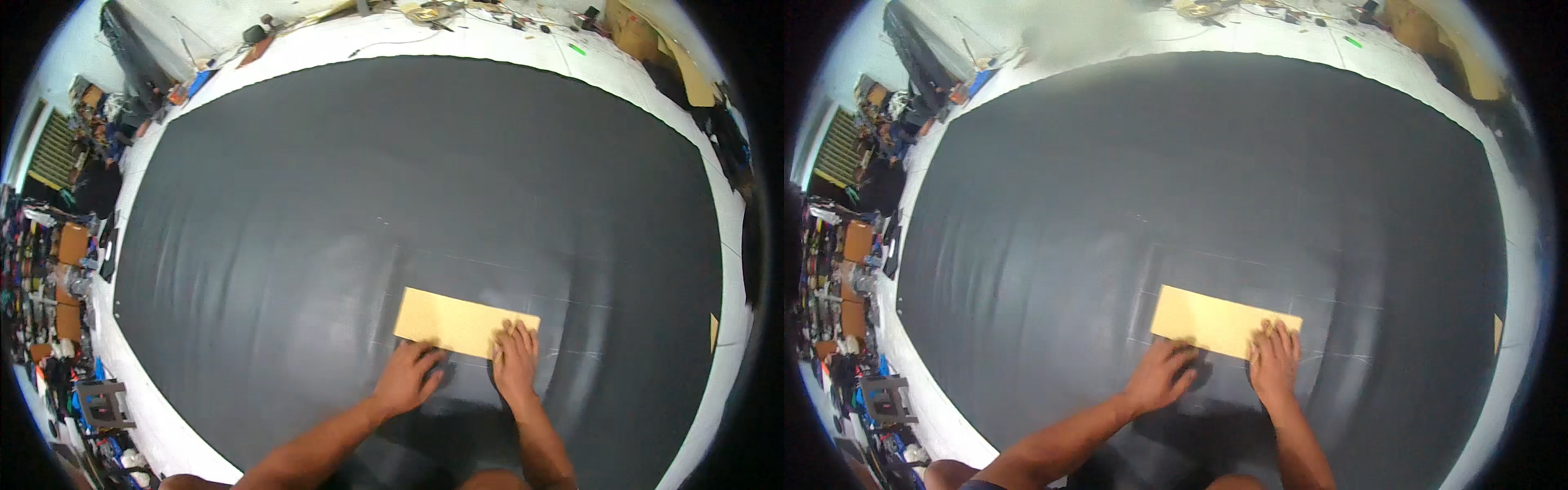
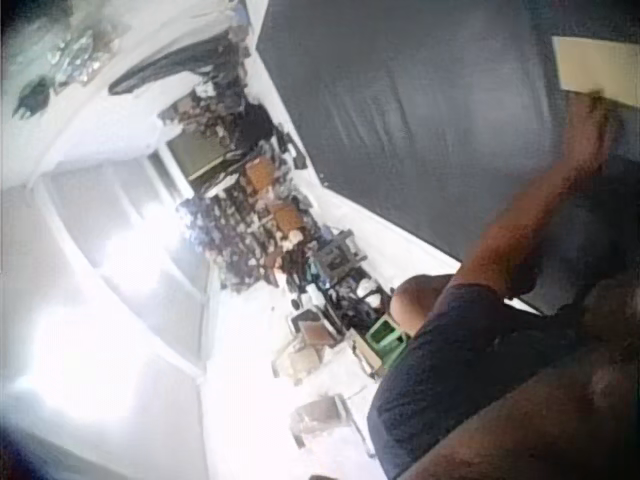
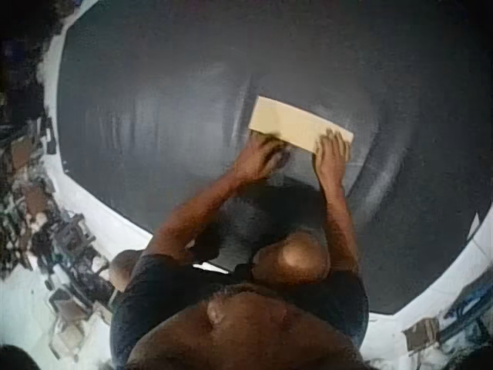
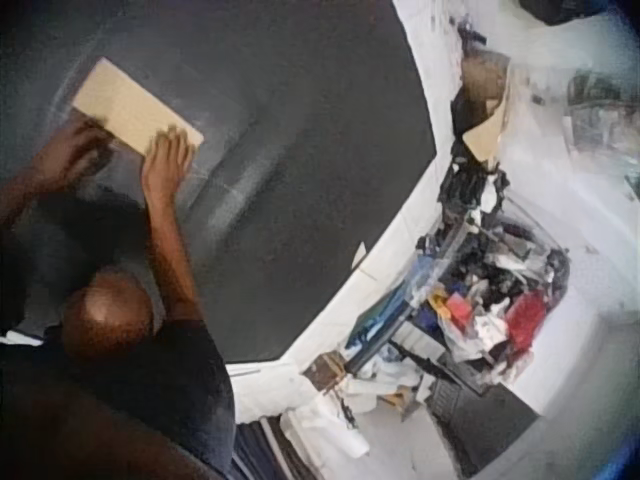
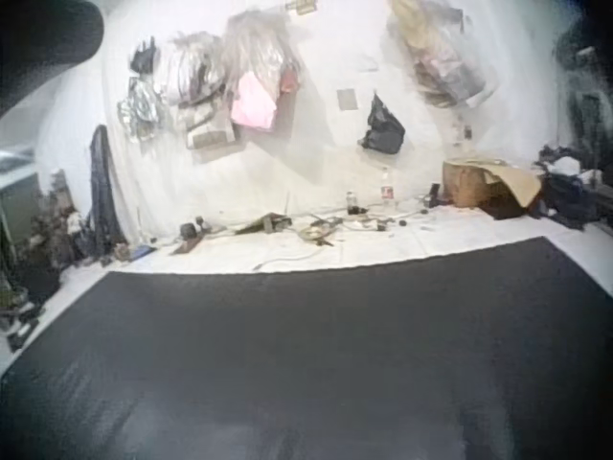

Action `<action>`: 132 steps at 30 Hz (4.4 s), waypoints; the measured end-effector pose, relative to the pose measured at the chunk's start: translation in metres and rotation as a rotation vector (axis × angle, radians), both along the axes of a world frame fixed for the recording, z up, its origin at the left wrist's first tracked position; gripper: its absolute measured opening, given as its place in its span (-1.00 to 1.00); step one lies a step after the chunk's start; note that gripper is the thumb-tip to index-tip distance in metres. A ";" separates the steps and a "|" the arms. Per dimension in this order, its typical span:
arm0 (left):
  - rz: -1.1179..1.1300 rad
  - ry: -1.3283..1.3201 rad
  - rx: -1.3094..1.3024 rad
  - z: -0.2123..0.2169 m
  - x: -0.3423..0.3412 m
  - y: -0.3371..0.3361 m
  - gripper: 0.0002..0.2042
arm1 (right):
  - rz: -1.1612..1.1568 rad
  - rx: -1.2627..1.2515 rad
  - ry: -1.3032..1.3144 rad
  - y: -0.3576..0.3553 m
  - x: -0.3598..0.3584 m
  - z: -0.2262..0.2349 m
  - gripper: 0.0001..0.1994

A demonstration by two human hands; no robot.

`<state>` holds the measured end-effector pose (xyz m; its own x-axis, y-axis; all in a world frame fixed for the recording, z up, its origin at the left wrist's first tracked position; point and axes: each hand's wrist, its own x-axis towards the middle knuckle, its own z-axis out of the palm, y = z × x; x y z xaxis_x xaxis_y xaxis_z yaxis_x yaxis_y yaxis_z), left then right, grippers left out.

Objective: The person places a rectangular template on a large sheet of material and traces around it with a pencil, then positions a triangular template on the sheet and traces its outline.

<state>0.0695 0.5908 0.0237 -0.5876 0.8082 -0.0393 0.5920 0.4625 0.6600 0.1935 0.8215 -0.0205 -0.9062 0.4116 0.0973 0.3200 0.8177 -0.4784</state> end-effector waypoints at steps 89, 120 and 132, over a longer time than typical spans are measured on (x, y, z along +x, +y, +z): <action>-1.318 0.478 -0.789 0.006 -0.423 0.098 -0.49 | -2.173 0.030 0.066 -0.516 0.143 0.028 -0.85; -1.214 0.580 -0.209 -0.013 -0.384 0.109 -0.52 | -1.801 0.028 -0.309 -0.429 -0.033 0.027 -0.75; -1.230 0.431 -0.173 -0.025 -0.397 0.100 -0.48 | -1.646 -0.016 -0.465 -0.394 -0.070 0.026 -0.76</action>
